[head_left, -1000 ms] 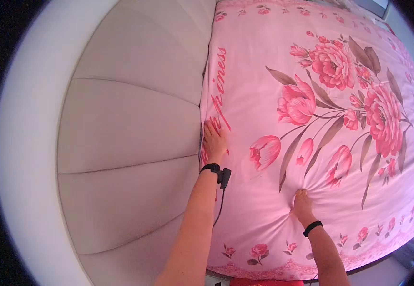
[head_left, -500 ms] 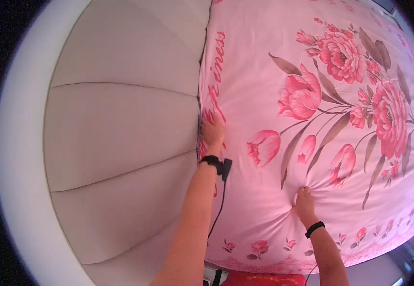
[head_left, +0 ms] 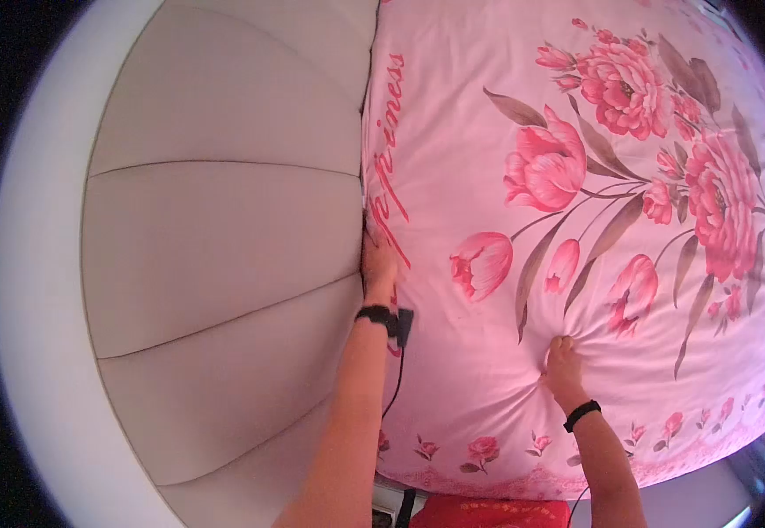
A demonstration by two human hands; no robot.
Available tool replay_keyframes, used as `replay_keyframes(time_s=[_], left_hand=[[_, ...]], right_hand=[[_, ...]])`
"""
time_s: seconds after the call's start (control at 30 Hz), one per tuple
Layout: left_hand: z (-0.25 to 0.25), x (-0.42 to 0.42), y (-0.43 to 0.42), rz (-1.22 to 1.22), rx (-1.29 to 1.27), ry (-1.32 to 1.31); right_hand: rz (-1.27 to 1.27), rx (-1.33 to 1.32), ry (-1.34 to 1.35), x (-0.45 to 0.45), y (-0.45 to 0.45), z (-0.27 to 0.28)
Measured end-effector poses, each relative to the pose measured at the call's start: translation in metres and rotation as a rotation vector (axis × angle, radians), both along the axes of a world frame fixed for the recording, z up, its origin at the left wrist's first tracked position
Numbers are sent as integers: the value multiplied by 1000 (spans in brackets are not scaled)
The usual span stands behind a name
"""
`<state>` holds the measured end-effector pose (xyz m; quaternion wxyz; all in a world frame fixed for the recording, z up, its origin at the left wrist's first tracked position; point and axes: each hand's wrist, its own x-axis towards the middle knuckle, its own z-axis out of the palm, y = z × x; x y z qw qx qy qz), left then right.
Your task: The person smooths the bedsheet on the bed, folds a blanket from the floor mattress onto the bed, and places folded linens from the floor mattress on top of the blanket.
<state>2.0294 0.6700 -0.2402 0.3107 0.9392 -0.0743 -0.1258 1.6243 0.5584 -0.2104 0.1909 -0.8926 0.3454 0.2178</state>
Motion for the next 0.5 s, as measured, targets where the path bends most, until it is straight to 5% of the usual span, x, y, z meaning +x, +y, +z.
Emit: replay_keyframes(time_s=[0.1,0.2,0.3,0.37,0.43,0.5], left_hand=[[-43,26,4,-7,139,111],[-36,23,7,-9,125,77],[-1,18,1,53,74,218],[-4,19,-3,105,79,190],[39,16,-18,-207,288,235],[-15,25,-8,-92,21,60]], right_hand=[[-32,-16,-25,-3,4,-13],[189,-172,-272,-8,1,-5],[394,301,6,48,-68,-14],[-61,189,-320,108,-122,28],[-147,124,-290,160,-172,54],[-45,13,-365,180,-201,-19]])
